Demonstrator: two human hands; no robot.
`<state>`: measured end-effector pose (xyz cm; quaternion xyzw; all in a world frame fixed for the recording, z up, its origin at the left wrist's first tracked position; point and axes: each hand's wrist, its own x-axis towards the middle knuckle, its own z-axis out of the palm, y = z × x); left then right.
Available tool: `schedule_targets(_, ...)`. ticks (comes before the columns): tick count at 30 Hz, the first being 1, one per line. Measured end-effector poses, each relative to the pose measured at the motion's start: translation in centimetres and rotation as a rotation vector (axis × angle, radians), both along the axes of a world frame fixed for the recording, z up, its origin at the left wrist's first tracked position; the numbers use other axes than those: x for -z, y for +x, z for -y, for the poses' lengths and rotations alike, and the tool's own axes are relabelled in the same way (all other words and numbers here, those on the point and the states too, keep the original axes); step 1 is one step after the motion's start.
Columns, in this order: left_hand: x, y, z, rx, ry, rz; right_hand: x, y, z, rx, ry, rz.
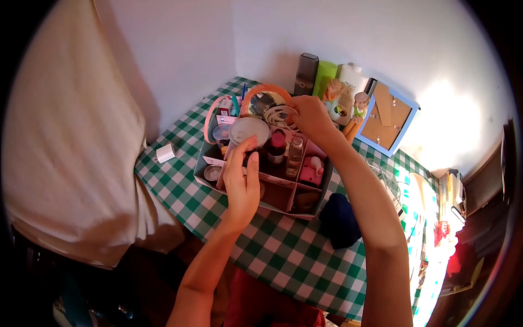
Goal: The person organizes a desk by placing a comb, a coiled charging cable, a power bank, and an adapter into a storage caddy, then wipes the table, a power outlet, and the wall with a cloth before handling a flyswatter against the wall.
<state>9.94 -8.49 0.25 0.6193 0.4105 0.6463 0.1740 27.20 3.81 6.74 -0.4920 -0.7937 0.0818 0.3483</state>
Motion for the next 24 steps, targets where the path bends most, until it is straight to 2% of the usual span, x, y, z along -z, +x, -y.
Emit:
schedule_targets(4,0.1,0.4,0.3,0.004,0.013,-0.021,-0.3,0.0,-0.6,0.017,-0.017,0.082)
schedule_targets(6,0.2,0.5,0.3,0.003,0.005,-0.026,-0.7,-0.2,-0.5,0.092,0.084,0.179)
schedule_targets(10,-0.2,0.6,0.6,-0.023,0.013,-0.056,0.5,-0.5,-1.1,0.08,0.133,0.274)
schedule_targets(15,0.4,0.4,0.3,-0.013,0.028,-0.051,0.0,0.1,-1.2,-0.123,-0.044,0.276)
schedule_targets(19,-0.2,0.8,0.9,0.01,-0.012,-0.035,-0.6,0.7,-0.5,-0.14,-0.049,0.135)
schedule_targets(21,-0.4,0.8,1.1,0.01,-0.011,-0.061,-1.3,0.8,0.0,-0.09,-0.251,0.149)
schedule_targets(22,-0.5,0.8,1.3,0.01,-0.012,-0.089,-1.3,0.8,0.6,-0.09,-0.25,0.148)
schedule_targets(24,-0.4,1.0,1.7,0.042,-0.025,-0.049,-0.7,0.8,2.7,0.039,0.036,0.08)
